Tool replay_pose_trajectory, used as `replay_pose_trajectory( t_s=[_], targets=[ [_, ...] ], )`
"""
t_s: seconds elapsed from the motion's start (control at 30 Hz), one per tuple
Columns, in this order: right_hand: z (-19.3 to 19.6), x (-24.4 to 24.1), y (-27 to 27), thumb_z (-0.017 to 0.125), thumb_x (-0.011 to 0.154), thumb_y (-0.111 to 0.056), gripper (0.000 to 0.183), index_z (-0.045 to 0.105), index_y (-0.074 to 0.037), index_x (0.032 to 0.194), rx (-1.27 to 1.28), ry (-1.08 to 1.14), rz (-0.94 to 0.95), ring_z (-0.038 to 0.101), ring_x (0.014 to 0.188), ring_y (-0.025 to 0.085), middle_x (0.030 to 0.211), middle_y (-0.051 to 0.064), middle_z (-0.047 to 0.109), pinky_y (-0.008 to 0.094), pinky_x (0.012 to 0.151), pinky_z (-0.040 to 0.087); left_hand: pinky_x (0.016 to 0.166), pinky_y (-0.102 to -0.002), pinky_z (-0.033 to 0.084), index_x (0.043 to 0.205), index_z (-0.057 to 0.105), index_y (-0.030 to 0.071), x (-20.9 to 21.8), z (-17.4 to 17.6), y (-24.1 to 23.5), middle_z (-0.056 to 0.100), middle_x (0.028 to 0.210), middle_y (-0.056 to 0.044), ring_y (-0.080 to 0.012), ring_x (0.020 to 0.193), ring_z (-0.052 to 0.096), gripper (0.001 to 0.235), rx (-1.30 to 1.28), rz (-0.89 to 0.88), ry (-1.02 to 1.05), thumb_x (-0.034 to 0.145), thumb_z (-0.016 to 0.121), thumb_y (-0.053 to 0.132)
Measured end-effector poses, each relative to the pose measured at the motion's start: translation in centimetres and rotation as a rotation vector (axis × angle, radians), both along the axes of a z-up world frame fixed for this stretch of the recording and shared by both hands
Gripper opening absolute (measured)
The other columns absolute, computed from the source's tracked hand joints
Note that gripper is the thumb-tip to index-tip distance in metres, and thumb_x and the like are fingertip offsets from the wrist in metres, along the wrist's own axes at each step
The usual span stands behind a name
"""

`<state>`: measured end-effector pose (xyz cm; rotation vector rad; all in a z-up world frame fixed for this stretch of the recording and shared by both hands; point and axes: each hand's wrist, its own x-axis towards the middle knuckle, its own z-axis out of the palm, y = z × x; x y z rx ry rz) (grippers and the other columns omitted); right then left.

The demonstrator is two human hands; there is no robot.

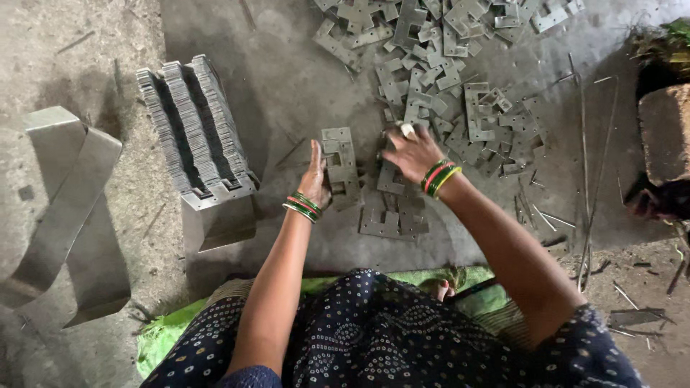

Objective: The person picks up metal plates from a pile on the floor, gathers them into a stack by hand, and places the stack into a metal tray.

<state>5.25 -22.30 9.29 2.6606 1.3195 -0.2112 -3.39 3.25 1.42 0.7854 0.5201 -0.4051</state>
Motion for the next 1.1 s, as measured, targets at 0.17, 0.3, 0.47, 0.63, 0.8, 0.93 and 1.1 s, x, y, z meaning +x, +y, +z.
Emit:
replay_pose_trajectory(
  t_s=[0.17,0.3,0.47,0.63,0.8,0.93,1.1],
  targets=[
    [5.2,1.7,0.5,0.072,0.084,-0.019,0.024,0.07,-0.022,0.108,-0.136,0.0,0.013,0.063,0.117,0.028,0.118,0.004,0.065,0.047,0.098,0.051,0.109,-0.054,0.045,0.155,0.043,0.004,-0.7,0.7,-1.0,0.053,0.148,-0.021,-0.0363,0.129,0.053,0.108,-0.051,-0.084,-0.026,0.083,0.044,0.085],
    [8.9,1.0,-0.1,0.072,0.083,-0.017,0.033,0.069,-0.016,0.116,0.16,0.28,-0.369,0.071,0.093,0.033,0.095,0.01,0.074,0.047,0.083,0.056,0.114,-0.05,0.043,0.155,0.037,0.001,-0.5,0.2,-2.7,0.051,0.152,-0.018,-0.0293,0.137,0.054,0.107,0.185,0.046,0.355,0.09,0.048,0.085],
    [8.6,-0.1,-4.2,0.077,0.078,-0.028,0.05,0.062,-0.009,0.122,0.366,0.384,-0.56,0.072,0.092,0.039,0.098,0.017,0.073,0.05,0.079,0.057,0.107,-0.055,0.043,0.157,0.036,0.008,0.1,-0.5,-4.4,0.048,0.151,-0.015,-0.0335,0.135,0.049,0.109,-0.129,0.061,0.136,0.082,0.034,0.088],
    [1.8,-1.6,-9.7,0.084,0.072,-0.034,0.073,0.053,-0.007,0.132,-0.022,0.266,-0.805,0.065,0.1,0.045,0.101,0.027,0.068,0.056,0.08,0.054,0.118,-0.046,0.038,0.16,0.021,0.019,0.4,-1.4,-5.3,0.042,0.159,-0.004,-0.0242,0.145,0.044,0.104,0.086,0.108,0.069,0.083,0.043,0.086],
    [-2.2,-2.5,-12.8,0.08,0.077,-0.031,0.054,0.061,-0.011,0.123,0.167,0.3,-0.781,0.067,0.108,0.043,0.109,0.023,0.072,0.052,0.091,0.055,0.104,-0.05,0.05,0.153,0.047,0.009,0.2,-0.4,-6.1,0.059,0.145,-0.012,-0.0282,0.128,0.059,0.111,-0.031,-0.041,0.135,0.075,0.045,0.088],
    [-1.9,-2.6,-11.9,0.086,0.07,-0.036,0.068,0.056,-0.003,0.12,0.103,0.283,-0.85,0.064,0.105,0.045,0.104,0.026,0.07,0.054,0.083,0.054,0.103,-0.049,0.05,0.154,0.042,0.013,0.6,-0.5,-6.5,0.061,0.143,-0.013,-0.0279,0.126,0.061,0.111,0.129,-0.092,0.221,0.073,0.044,0.089],
    [0.4,-2.5,-11.1,0.079,0.082,-0.034,0.035,0.069,-0.007,0.103,0.196,0.363,-0.92,0.067,0.105,0.042,0.105,0.021,0.072,0.051,0.088,0.054,0.101,-0.047,0.051,0.155,0.044,0.01,0.4,-0.8,-6.4,0.06,0.144,-0.013,-0.026,0.123,0.059,0.11,0.08,-0.147,0.141,0.076,0.046,0.087]
  ],
)
